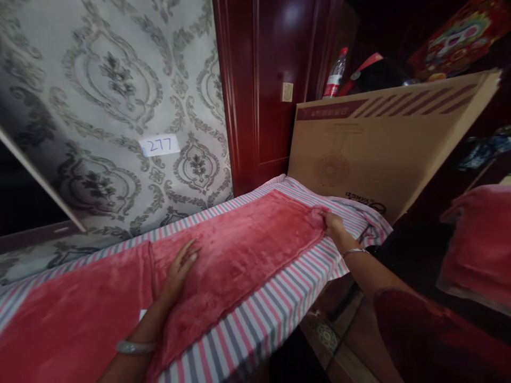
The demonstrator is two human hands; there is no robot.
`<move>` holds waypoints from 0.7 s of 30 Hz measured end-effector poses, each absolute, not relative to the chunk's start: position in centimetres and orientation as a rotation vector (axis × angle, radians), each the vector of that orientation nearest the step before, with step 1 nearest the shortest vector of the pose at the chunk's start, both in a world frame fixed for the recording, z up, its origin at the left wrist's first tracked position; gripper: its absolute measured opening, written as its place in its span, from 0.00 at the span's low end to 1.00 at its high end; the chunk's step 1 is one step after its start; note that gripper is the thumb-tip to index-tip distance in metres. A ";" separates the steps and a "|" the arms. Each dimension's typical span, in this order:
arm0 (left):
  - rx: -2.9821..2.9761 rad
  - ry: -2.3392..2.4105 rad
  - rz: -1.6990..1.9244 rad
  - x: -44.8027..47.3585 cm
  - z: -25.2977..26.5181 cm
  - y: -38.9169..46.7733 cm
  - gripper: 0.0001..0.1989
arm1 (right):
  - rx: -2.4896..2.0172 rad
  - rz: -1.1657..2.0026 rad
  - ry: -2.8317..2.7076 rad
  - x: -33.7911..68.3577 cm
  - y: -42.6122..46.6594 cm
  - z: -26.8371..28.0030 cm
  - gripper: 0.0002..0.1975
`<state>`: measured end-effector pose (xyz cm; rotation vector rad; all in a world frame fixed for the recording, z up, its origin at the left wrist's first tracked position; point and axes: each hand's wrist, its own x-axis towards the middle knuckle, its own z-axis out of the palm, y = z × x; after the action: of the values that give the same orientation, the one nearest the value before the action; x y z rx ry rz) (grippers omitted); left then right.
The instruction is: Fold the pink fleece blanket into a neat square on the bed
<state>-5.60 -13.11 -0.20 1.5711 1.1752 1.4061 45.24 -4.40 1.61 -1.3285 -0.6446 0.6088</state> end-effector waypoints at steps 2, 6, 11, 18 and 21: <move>1.171 1.007 1.479 -6.1 0.0 -12.7 0.29 | -1.365 0.558 -0.738 43.0 -4.0 3.3 0.10; 0.810 0.810 1.482 -6.9 0.2 -12.1 0.21 | -1.314 0.495 -1.022 36.0 -4.6 6.4 0.03; 0.664 0.792 1.468 -7.2 0.3 -12.0 0.14 | -1.055 0.346 -1.685 25.8 -10.4 4.7 0.07; 0.668 0.795 1.454 -7.3 -0.4 -11.9 0.11 | -0.930 0.553 -2.022 20.8 -18.3 -1.8 0.12; 0.712 0.868 1.467 -6.9 -0.1 -12.0 0.08 | -0.888 0.564 -1.982 20.9 -18.6 -2.1 0.15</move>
<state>-6.87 -11.95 -0.13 0.7120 0.8682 1.4671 20.87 -18.61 -2.11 -0.8884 -1.9818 0.5643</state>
